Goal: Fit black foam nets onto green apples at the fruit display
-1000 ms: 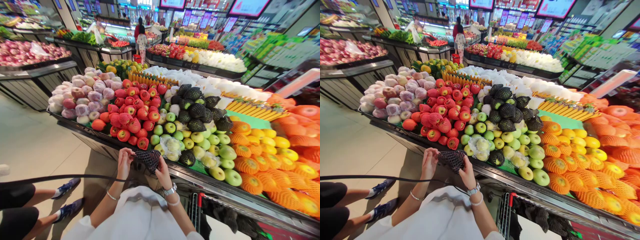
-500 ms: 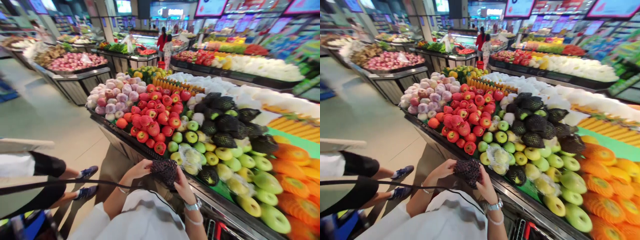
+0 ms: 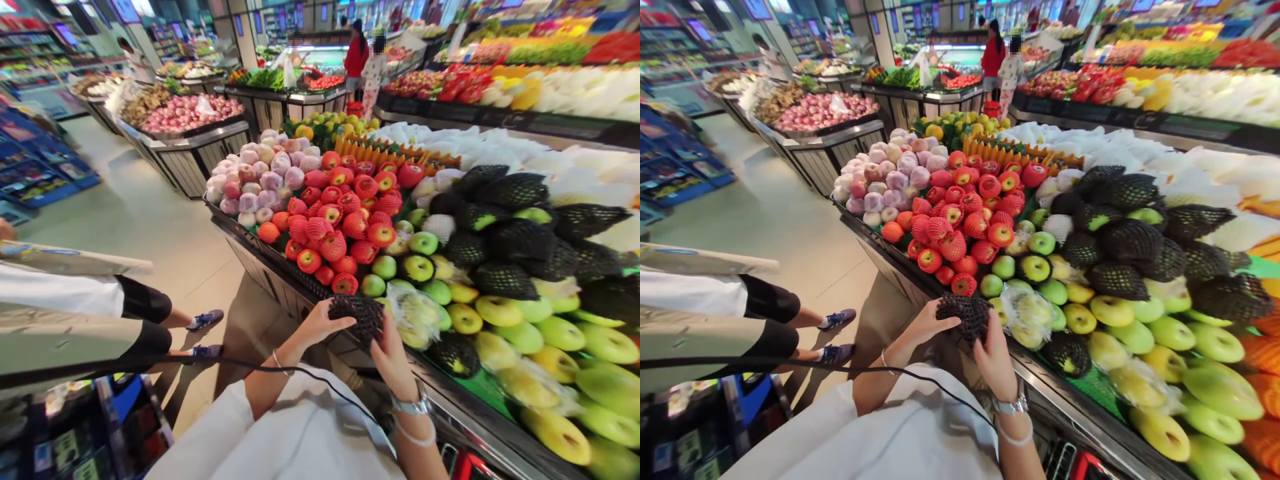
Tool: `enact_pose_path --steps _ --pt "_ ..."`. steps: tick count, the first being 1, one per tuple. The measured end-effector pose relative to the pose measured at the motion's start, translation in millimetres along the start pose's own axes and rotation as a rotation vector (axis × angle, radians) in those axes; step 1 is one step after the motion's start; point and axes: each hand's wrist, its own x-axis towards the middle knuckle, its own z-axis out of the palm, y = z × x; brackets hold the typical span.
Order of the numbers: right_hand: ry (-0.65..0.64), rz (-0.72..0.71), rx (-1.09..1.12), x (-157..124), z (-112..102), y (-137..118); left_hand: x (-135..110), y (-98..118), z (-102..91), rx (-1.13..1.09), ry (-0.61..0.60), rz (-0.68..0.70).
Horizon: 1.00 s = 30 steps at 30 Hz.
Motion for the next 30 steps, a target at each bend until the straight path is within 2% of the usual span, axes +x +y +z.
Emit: enact_pose_path --steps 3,6,9,14,17,19,21,26,28,30 --pt "0.02 -0.085 -0.179 6.8 5.7 -25.1 5.3 -1.4 9.6 0.281 0.136 0.042" --pt "0.062 -0.115 -0.35 8.9 11.4 -37.4 11.5 -7.7 16.2 0.435 0.185 0.079" --pt "0.04 -0.106 -0.504 6.4 13.3 -39.0 13.2 -10.9 18.0 0.496 0.084 0.067" --pt "0.035 -0.029 -0.827 3.5 8.5 -47.5 10.2 -4.9 18.3 0.495 -0.081 -0.029" --pt "0.003 -0.034 -0.9 3.9 0.1 -54.6 12.2 -3.5 20.6 0.503 -0.167 -0.035" --pt "-0.029 -0.051 -0.834 2.6 -8.1 -54.9 14.4 -6.6 20.9 0.415 -0.156 -0.04" --pt "-0.044 -0.066 -0.672 -0.7 -17.0 -51.7 15.7 -12.4 19.4 0.253 -0.141 -0.082" --pt "0.03 -0.066 -0.175 -11.2 -29.8 -37.5 14.8 -22.1 16.8 -0.185 0.101 -0.143" --pt "0.109 -0.025 -0.028 -13.4 -29.2 -31.0 13.2 -18.2 19.5 -0.294 0.045 -0.14" --pt "0.284 0.022 0.038 -14.3 -26.5 -24.4 11.4 -11.7 23.3 -0.353 -0.071 -0.129"
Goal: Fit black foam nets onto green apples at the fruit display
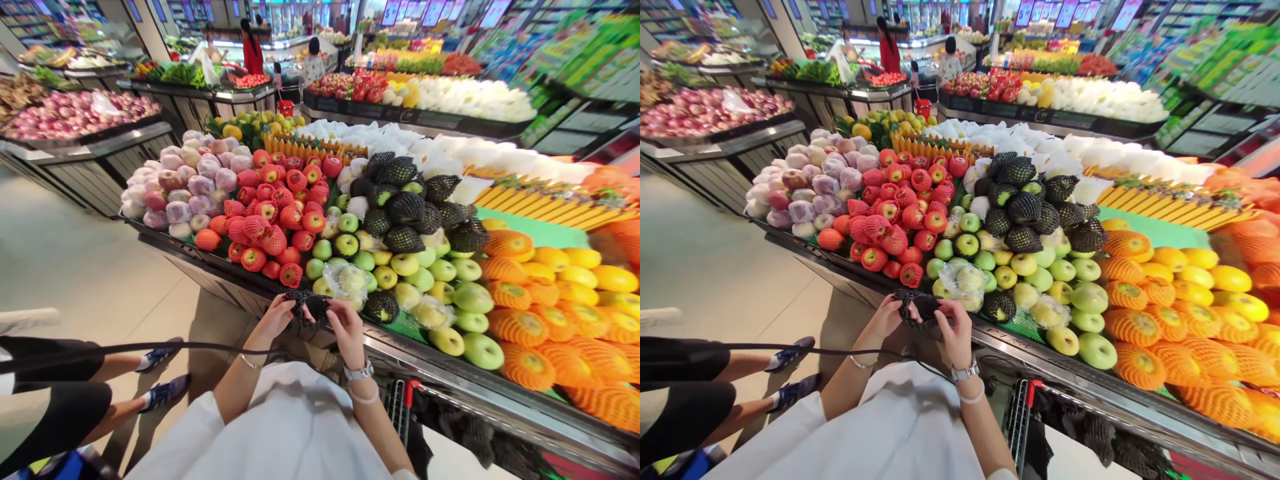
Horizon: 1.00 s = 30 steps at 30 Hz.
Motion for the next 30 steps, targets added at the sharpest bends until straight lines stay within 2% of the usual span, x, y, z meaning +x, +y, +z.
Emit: enact_pose_path --steps 2,3,8,10,13,16,21,24,28,30 --pt "0.155 0.07 0.053 -1.0 3.2 5.7 -1.9 3.5 5.4 -0.014 -0.053 0.02" --pt "0.169 0.125 0.117 -1.5 4.8 7.8 -2.5 4.3 7.3 -0.015 -0.055 0.035" --pt "-0.122 0.482 0.677 -4.6 9.5 10.5 -4.4 1.5 11.1 -0.093 -0.006 0.069" --pt "-0.125 0.549 0.828 -5.6 10.4 12.4 -6.2 -0.1 11.0 -0.185 0.045 0.068" --pt "-0.054 0.626 0.957 -5.3 11.5 21.0 -10.6 -2.8 9.3 -0.295 0.126 0.036" --pt "-0.035 0.707 1.008 -2.3 11.6 32.0 -15.6 -6.3 6.8 -0.327 0.156 -0.002" --pt "-0.187 0.679 0.992 1.2 12.1 37.0 -19.9 -8.8 1.2 -0.404 0.142 -0.048" --pt "-0.23 0.707 0.968 -2.5 17.3 33.7 -19.8 -9.8 -1.3 -0.452 0.144 -0.047" --pt "-0.205 0.704 0.906 -11.5 29.1 29.5 -19.5 -10.2 0.5 -0.469 0.097 -0.059" --pt "-0.115 0.634 0.842 -14.7 32.9 27.5 -19.7 -8.8 1.5 -0.435 0.055 -0.08"
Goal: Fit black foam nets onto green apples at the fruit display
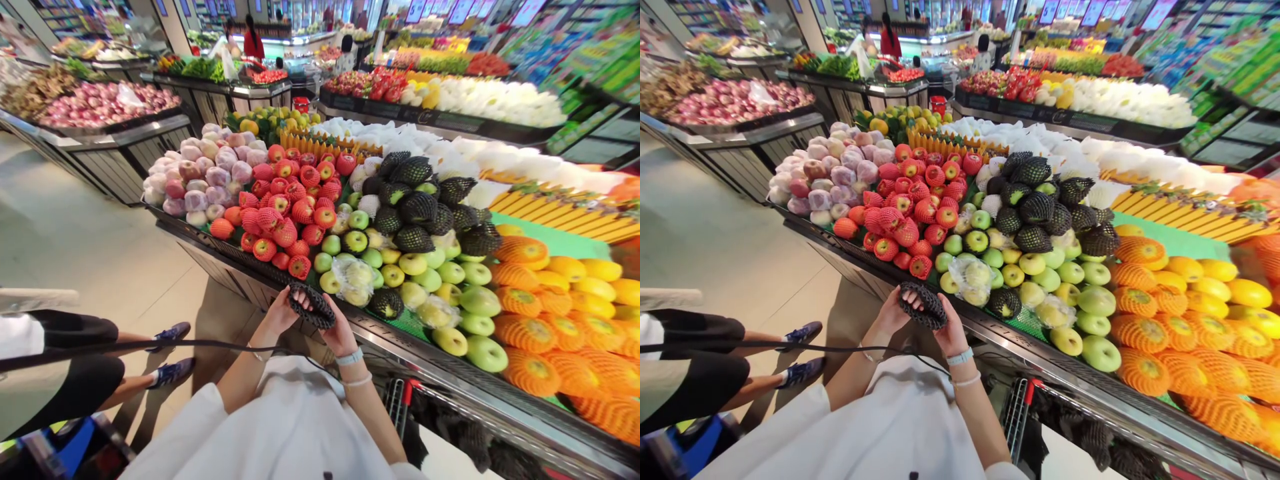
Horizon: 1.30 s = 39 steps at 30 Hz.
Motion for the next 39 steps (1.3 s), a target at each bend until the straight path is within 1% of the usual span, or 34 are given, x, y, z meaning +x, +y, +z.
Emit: enact_pose_path --steps 4,6,8,11,13,14,15,16,17,19,20,22,25,28,31,33,35,39 --pt "0.2 -0.287 -0.085 -4.4 1.9 -5.9 0.0 4.7 -1.6 0.147 -0.04 -0.106" --pt "0.233 -0.383 -0.12 -6.8 0.1 -14.3 0.5 6.6 -4.2 0.212 -0.073 -0.137" --pt "0.175 -0.384 -0.126 -9.5 -3.1 -23.7 1.2 7.3 -6.1 0.268 -0.1 -0.134" --pt "-0.053 -0.222 -0.15 -13.3 -8.3 -34.3 2.3 7.0 -6.3 0.332 -0.107 -0.099" --pt "-0.191 -0.117 -0.157 -14.5 -10.6 -36.7 3.5 6.6 -5.2 0.373 -0.071 -0.076" --pt "-0.229 -0.09 -0.154 -14.6 -11.2 -36.5 4.5 6.3 -4.8 0.396 -0.046 -0.074" --pt "-0.239 -0.084 -0.151 -14.2 -11.3 -35.6 5.6 6.0 -4.6 0.414 -0.017 -0.071" --pt "-0.214 -0.103 -0.148 -13.3 -11.1 -34.1 7.1 5.7 -4.7 0.422 0.012 -0.066" --pt "-0.159 -0.146 -0.146 -12.2 -10.7 -32.4 8.7 5.3 -5.2 0.418 0.036 -0.062" --pt "-0.008 -0.269 -0.143 -9.6 -9.8 -29.0 12.5 4.4 -6.7 0.377 0.074 -0.037" --pt "0.053 -0.328 -0.149 -8.5 -9.4 -27.7 14.5 3.9 -7.5 0.351 0.081 -0.019" --pt "0.103 -0.411 -0.217 -7.1 -8.9 -26.1 18.5 2.9 -8.3 0.317 0.057 -0.005" --pt "0.143 -0.518 -0.484 -6.7 -9.1 -25.6 23.5 1.2 -6.8 0.302 0.003 -0.005" --pt "0.214 -0.619 -0.776 -5.3 -11.0 -26.4 27.0 0.2 -3.7 0.314 -0.003 0.004" --pt "0.317 -0.691 -0.944 -2.2 -14.4 -28.6 29.6 0.9 -2.8 0.357 -0.032 -0.021" --pt "0.388 -0.727 -0.979 -0.5 -16.0 -30.5 31.2 1.7 -4.1 0.356 -0.058 -0.059" --pt "0.406 -0.748 -0.992 -0.1 -16.2 -32.3 32.6 1.3 -6.0 0.328 -0.081 -0.128" --pt "0.4 -0.764 -1.02 -0.7 -15.5 -33.9 32.8 -6.0 -8.2 0.296 -0.196 -0.391"
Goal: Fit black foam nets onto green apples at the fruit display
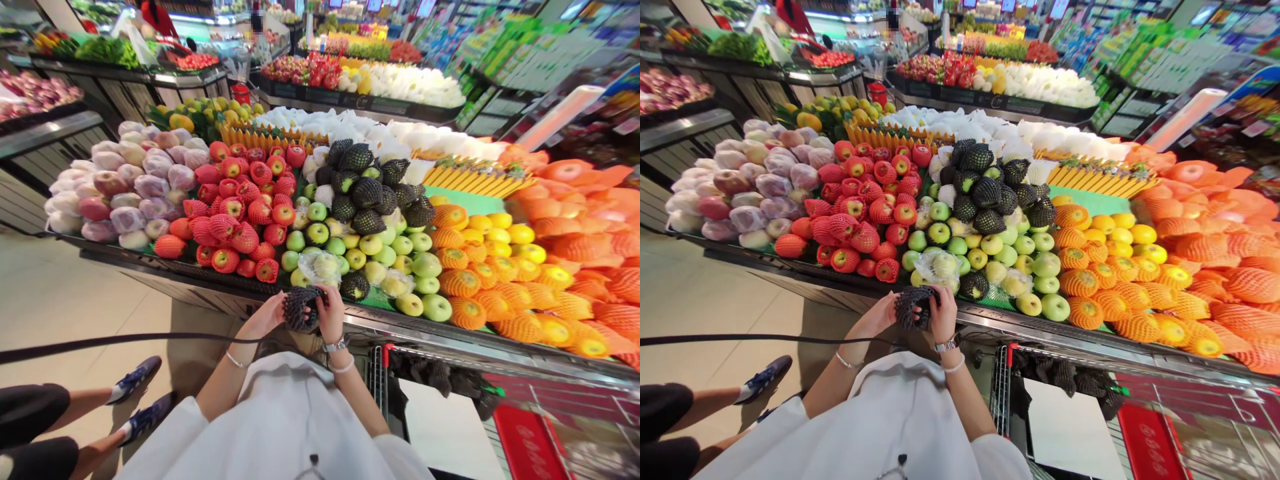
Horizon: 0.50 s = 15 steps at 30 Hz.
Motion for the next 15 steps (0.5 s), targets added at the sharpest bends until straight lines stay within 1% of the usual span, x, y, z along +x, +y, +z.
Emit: enact_pose_path --steps 2,4,5,7,9,10,12,15 --pt "-0.003 0.02 -0.012 1.2 -0.9 1.4 2.7 -5.2 1.5 0.03 -0.046 -0.077" --pt "-0.036 0.052 -0.014 3.5 -2.7 4.5 6.9 -9.5 2.1 0.073 -0.027 -0.066" --pt "-0.061 0.07 -0.008 4.9 -4.0 6.3 9.5 -11.0 1.4 0.084 -0.003 -0.024" --pt "-0.135 0.115 0.035 7.1 -6.6 9.6 14.5 -12.1 -2.8 0.075 0.044 0.108" --pt "-0.227 0.174 0.123 7.5 -8.4 12.0 17.8 -10.4 -9.7 0.066 0.064 0.245" --pt "-0.263 0.202 0.184 6.8 -9.0 12.8 18.6 -8.5 -13.4 0.097 0.066 0.298" --pt "-0.283 0.254 0.328 4.2 -9.3 13.5 19.6 -3.1 -19.4 0.287 0.05 0.36" --pt "-0.282 0.337 0.543 -1.0 -9.8 12.8 22.7 4.3 -22.4 0.681 0.043 0.462"
